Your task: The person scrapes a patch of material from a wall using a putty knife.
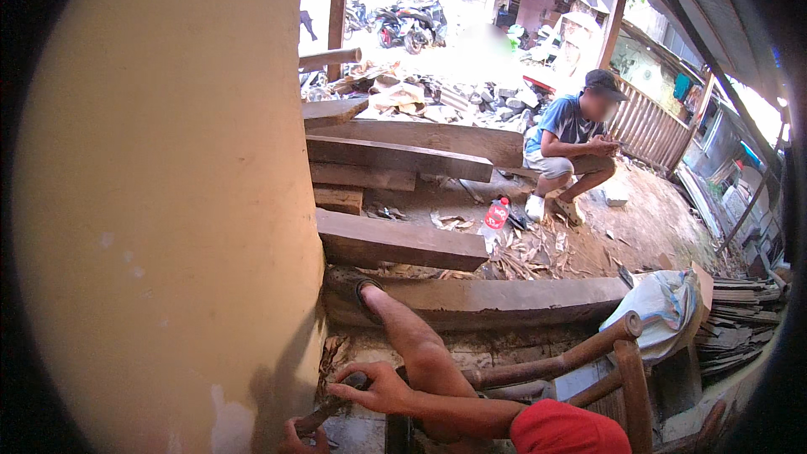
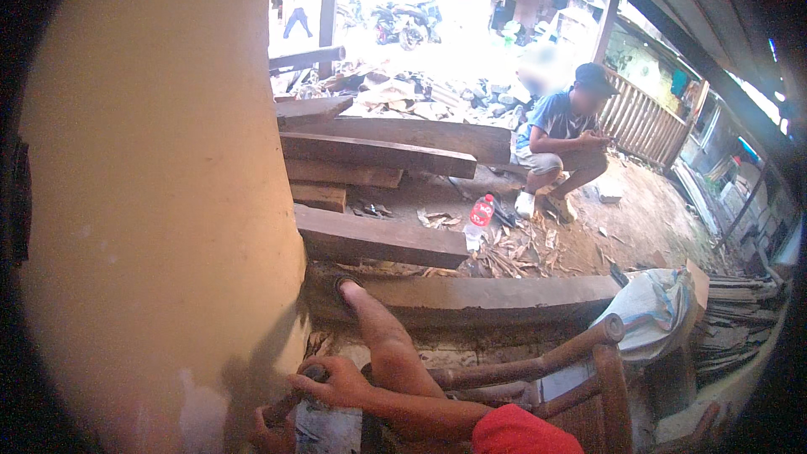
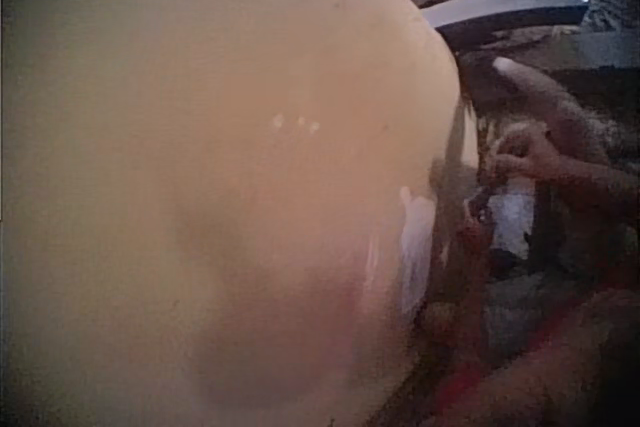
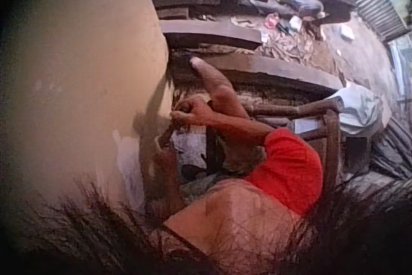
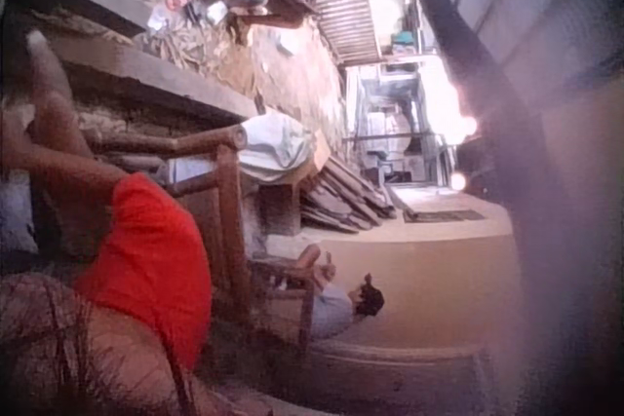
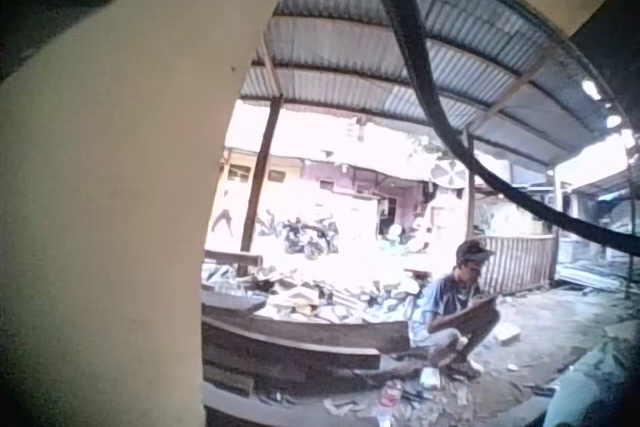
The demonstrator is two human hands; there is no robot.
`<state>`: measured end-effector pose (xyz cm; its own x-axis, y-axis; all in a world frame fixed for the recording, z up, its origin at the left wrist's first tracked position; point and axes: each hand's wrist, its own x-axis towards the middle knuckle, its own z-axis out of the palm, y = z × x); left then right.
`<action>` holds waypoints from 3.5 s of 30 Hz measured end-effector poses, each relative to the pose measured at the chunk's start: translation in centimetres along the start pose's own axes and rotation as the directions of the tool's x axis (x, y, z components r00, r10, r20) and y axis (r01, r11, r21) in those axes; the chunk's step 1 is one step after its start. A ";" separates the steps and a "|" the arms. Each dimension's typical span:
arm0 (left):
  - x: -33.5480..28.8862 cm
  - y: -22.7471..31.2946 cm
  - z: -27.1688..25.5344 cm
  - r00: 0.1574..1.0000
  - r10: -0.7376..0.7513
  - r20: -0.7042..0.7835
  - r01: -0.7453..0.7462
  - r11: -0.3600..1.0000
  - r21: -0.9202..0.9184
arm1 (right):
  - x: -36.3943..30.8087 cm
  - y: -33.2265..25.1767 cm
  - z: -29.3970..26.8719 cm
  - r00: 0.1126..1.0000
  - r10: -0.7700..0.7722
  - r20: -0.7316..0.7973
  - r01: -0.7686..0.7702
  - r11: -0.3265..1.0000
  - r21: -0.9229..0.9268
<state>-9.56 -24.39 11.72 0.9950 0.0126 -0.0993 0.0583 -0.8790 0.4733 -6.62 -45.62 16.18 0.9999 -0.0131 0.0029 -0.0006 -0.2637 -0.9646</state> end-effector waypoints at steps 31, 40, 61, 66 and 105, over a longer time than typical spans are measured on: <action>-0.2 -1.2 0.8 0.957 0.093 -0.275 -0.176 0.940 -0.292 | 0.1 -0.6 -1.4 0.893 0.056 0.446 0.078 0.958 -0.277; 0.7 -3.7 0.9 0.979 0.088 -0.182 -0.147 0.928 -0.343 | 0.9 2.4 1.6 0.631 0.034 0.775 0.333 0.890 -0.311; 0.9 -3.2 -2.7 0.920 0.225 -0.320 -0.312 0.916 -0.253 | -0.5 -1.5 3.5 0.861 0.039 0.507 0.155 0.929 -0.335; 1.0 -3.4 -2.7 0.928 0.212 -0.306 -0.293 0.923 -0.250 | -0.3 -2.1 3.6 0.871 0.098 0.482 0.115 0.912 -0.394; -4.1 -5.6 -2.5 0.982 -0.143 0.124 0.186 0.848 -0.496 | -2.0 2.6 6.9 0.684 0.048 0.728 0.499 0.697 -0.515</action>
<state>-13.79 -18.31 11.65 0.9587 0.0787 -0.2735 0.2747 -0.5067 0.8172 -8.50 -39.59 11.80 0.6936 0.6806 -0.2361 0.4918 -0.6869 -0.5350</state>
